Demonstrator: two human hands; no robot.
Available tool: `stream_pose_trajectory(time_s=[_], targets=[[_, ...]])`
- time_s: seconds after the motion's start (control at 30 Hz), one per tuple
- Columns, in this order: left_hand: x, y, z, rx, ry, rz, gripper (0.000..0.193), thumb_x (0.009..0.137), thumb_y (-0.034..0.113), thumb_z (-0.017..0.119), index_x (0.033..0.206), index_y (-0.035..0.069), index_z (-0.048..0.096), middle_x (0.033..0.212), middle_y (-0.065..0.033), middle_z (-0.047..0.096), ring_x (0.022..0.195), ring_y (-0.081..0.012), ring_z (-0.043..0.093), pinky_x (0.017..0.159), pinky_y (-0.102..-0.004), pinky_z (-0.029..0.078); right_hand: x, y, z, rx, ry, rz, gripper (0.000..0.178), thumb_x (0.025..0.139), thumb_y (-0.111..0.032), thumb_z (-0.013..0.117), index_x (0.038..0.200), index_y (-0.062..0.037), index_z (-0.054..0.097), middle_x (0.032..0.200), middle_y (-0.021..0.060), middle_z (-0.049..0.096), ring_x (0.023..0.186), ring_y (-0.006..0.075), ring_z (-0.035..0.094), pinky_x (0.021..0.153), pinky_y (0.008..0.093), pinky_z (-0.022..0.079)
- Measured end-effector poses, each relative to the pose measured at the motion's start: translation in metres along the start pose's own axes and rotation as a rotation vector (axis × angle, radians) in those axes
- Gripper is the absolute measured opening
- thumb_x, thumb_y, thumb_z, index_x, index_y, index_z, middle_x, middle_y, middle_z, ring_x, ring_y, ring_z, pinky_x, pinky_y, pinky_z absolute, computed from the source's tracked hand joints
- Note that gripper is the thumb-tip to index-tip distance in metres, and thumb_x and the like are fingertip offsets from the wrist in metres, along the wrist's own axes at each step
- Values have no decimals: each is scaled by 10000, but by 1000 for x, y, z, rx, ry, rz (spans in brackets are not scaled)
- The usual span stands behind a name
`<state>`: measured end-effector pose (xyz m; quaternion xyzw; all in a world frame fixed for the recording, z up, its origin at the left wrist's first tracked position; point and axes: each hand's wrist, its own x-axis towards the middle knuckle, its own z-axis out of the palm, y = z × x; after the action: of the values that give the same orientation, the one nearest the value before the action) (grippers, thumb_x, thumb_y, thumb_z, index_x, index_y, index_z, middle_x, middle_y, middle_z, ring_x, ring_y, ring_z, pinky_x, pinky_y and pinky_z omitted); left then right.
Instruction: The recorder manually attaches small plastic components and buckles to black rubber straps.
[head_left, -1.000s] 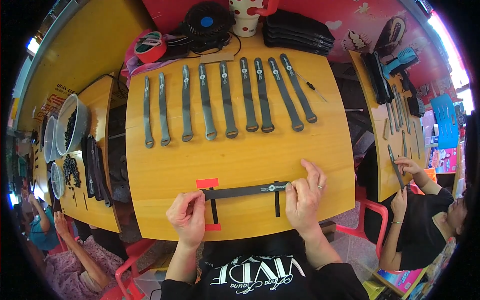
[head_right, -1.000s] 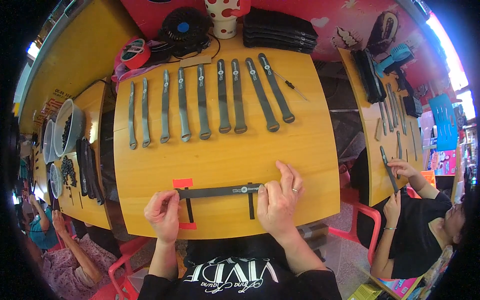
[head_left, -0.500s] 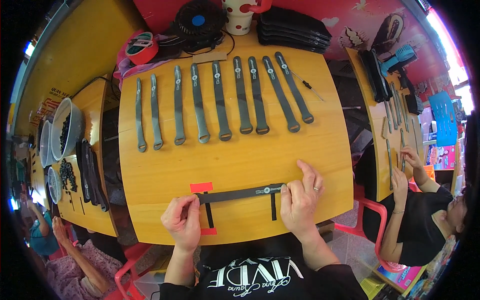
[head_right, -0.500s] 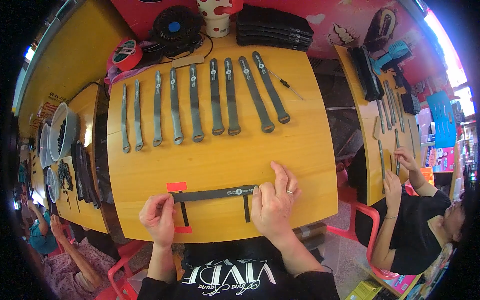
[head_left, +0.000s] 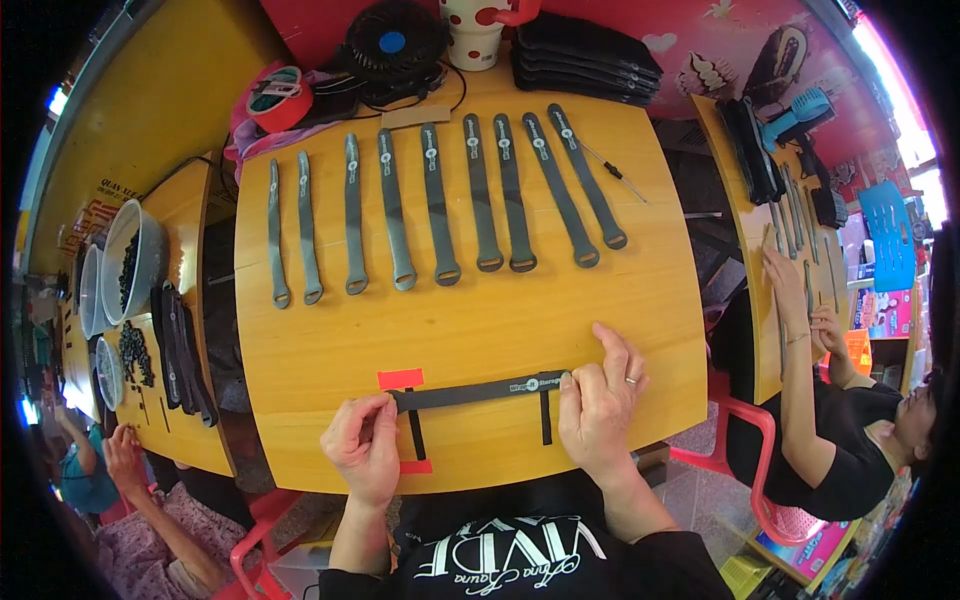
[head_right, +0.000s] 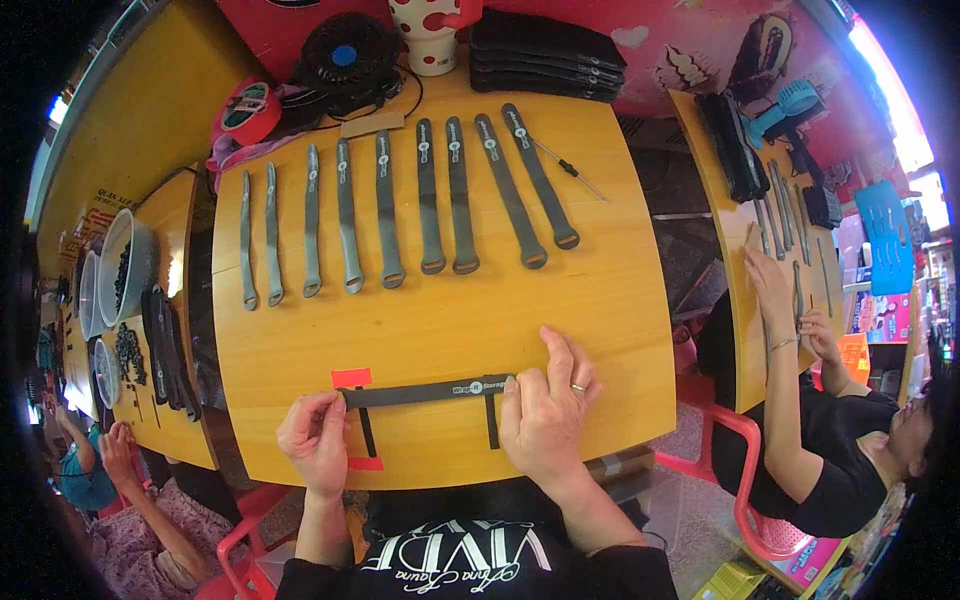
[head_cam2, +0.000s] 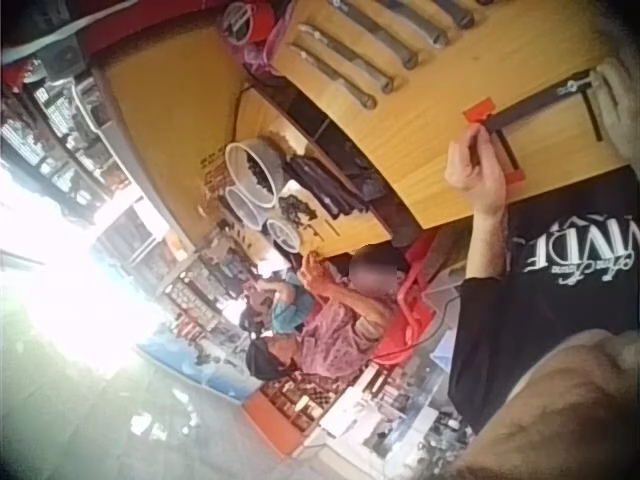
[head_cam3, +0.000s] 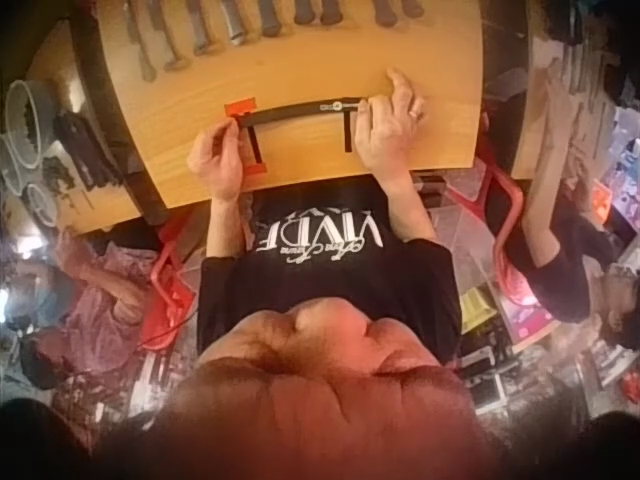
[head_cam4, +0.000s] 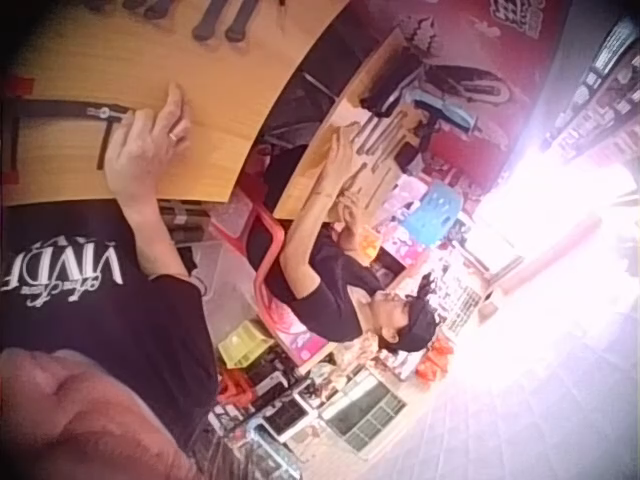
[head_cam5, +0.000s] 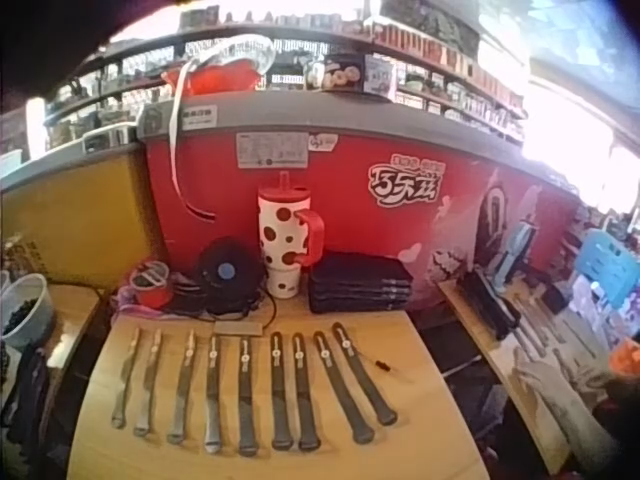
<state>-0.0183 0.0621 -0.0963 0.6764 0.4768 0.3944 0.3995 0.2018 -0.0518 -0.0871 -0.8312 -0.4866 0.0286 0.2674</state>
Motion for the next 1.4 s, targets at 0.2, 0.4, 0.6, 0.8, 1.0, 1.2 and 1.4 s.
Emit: stream_pose_trajectory(time_s=[0.2, 0.4, 0.6, 0.8, 1.0, 1.2, 1.4], targets=[[0, 0, 0, 7, -8, 0, 67, 853, -85, 664, 889, -28, 661, 700, -49, 570, 565, -87, 543, 515, -207, 408, 0, 0, -1, -7, 2, -8, 110, 760, -51, 663, 747, -8, 563, 1358, 225, 458, 1208, 392, 423, 906, 524, 308], [0, 1, -2, -2, -3, -12, 61, 854, -84, 659, 881, -30, 663, 701, -48, 574, 569, -91, 550, 520, -207, 413, 0, -4, 0, -15, -11, 4, 107, 766, -61, 657, 753, -5, 567, 1352, 223, 464, 1216, 396, 423, 917, 524, 311], [0, 1, -4, 74, -10, 0, 78, 817, -70, 691, 866, -10, 679, 683, -66, 600, 566, -112, 562, 514, -230, 421, 1, -4, -2, -68, -26, 3, 106, 778, -85, 641, 761, -6, 572, 1355, 217, 466, 1232, 402, 426, 949, 521, 312], [0, 1, -1, 101, -5, 19, 101, 796, -64, 711, 874, -5, 686, 700, -89, 628, 560, -127, 568, 510, -236, 428, 0, -5, -4, -46, -22, 8, 89, 777, -55, 619, 764, 7, 557, 1360, 216, 464, 1230, 405, 424, 960, 516, 312], [2, 8, -2, 118, 8, 56, 108, 795, -80, 711, 875, -12, 685, 731, -72, 606, 581, -115, 557, 523, -229, 424, 0, -7, -1, -38, -28, 21, 82, 768, -39, 621, 760, 7, 554, 1361, 214, 463, 1237, 403, 420, 970, 509, 302], [1, 9, -1, 164, 28, 79, 106, 796, -82, 714, 870, -15, 679, 773, -65, 593, 601, -107, 550, 527, -220, 417, 1, -8, -1, -41, -30, 27, 83, 767, -34, 621, 751, 6, 550, 1360, 214, 465, 1237, 396, 422, 977, 506, 298], [1, 7, 1, 187, 15, 75, 108, 793, -78, 719, 870, -14, 680, 802, -72, 599, 614, -111, 561, 526, -217, 429, 0, -6, 0, -55, -13, 13, 87, 774, -33, 617, 746, 7, 545, 1359, 211, 470, 1237, 391, 428, 980, 507, 297]])
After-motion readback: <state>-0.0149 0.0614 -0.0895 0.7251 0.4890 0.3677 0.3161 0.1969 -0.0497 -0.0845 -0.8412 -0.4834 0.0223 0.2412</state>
